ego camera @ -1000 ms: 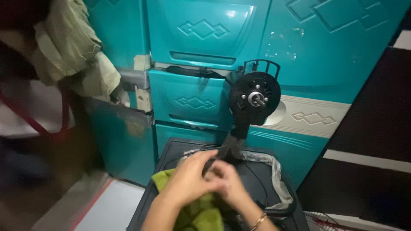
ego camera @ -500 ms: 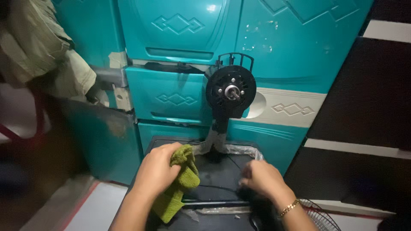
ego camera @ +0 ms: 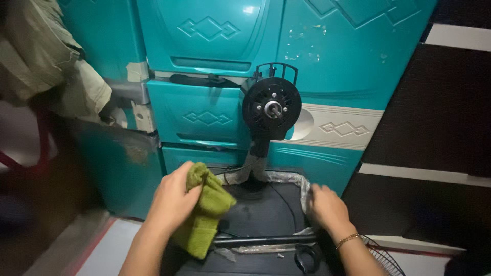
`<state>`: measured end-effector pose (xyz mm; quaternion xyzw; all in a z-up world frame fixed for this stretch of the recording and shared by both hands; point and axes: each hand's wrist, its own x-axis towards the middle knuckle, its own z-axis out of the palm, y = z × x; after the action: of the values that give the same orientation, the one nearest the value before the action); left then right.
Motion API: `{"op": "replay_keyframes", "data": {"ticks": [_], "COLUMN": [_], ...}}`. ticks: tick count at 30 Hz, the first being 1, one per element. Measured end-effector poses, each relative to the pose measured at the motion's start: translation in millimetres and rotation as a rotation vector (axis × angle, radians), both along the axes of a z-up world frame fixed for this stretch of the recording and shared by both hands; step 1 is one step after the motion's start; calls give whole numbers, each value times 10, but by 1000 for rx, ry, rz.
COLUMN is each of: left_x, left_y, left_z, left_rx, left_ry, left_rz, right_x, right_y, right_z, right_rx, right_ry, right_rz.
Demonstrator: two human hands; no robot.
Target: The person wipes a fan with a cloth, removes the front grille, retrieves scissors and a screwdriver, and uses them to cut and pry open plastic packaging on the fan stand. The person continues to remove the packaging from the stand.
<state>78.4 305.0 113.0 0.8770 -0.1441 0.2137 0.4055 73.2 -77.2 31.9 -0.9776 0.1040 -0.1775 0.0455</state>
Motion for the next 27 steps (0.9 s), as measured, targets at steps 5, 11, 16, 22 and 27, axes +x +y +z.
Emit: {"op": "replay_keyframes", "data": {"ticks": [5, 11, 16, 22, 27], "left_x": [-2, 4, -13, -28, -37], "left_y": [84, 120, 150, 221, 267], "left_z": [-69, -113, -126, -35, -62], "left_rx": [151, 202, 166, 138, 66], "left_ry": [130, 178, 114, 205, 195], "left_rz": [37, 27, -15, 24, -32], "right_x": [228, 377, 287, 99, 198], "right_y": [-155, -90, -16, 278, 672], "right_z": [-334, -487, -255, -22, 123], "right_rx": [-104, -175, 30, 200, 534], "right_ry": [74, 165, 190, 165, -10], "right_rz": [-32, -114, -150, -177, 579]}}
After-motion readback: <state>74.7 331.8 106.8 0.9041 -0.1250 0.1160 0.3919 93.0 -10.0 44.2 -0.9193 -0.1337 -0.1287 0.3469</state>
